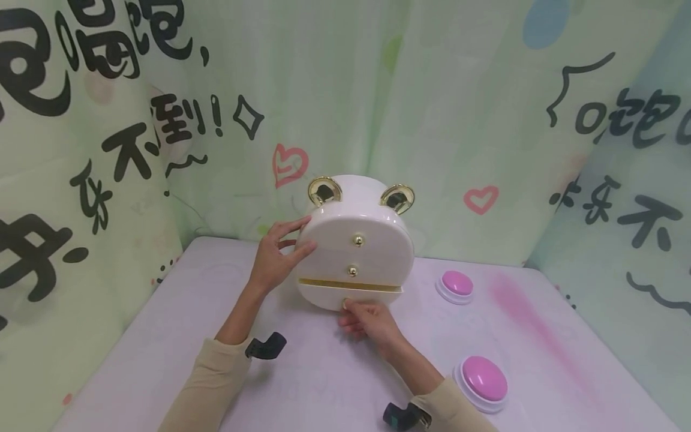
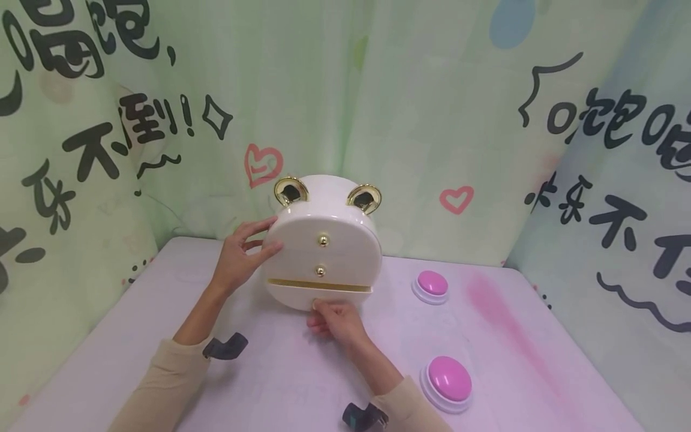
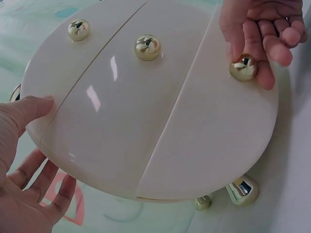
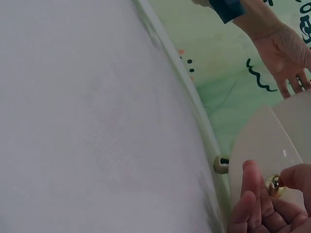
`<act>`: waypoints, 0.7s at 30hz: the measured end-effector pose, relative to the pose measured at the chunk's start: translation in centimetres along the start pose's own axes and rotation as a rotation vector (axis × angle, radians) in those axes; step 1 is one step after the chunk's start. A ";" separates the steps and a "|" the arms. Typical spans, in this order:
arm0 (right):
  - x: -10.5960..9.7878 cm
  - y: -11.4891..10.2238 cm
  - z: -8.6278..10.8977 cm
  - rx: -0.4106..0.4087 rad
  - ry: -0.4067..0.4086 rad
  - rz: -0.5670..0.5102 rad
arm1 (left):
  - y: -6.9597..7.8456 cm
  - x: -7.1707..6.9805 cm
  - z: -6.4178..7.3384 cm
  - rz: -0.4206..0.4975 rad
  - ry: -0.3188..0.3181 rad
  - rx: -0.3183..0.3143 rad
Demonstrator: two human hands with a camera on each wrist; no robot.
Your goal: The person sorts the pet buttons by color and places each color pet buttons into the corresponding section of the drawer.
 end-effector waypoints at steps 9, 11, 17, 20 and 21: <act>0.5 -0.2 1.9 -0.005 -0.055 -0.012 | -0.1 0.0 -0.1 -0.010 0.006 -0.005; 0.5 -0.3 2.3 -0.001 -0.063 -0.008 | -0.2 0.0 0.0 -0.008 0.006 -0.004; 0.8 -0.7 3.4 0.005 -0.093 -0.019 | -0.2 0.0 -0.1 0.003 0.005 -0.002; 0.9 -0.8 3.8 0.006 -0.102 -0.022 | -0.1 0.0 -0.1 0.004 0.007 0.002; 1.0 -0.8 3.9 0.004 -0.105 -0.024 | 0.0 0.0 -0.1 0.004 0.007 0.002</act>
Point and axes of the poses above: each hand's wrist, its own z-axis away from the middle knuckle, its own x-axis out of the palm, y = z × x, the point moved 9 cm from there along -z, towards the middle knuckle, and after that the axes turned 14 degrees about -x, right-handed, at the moved point
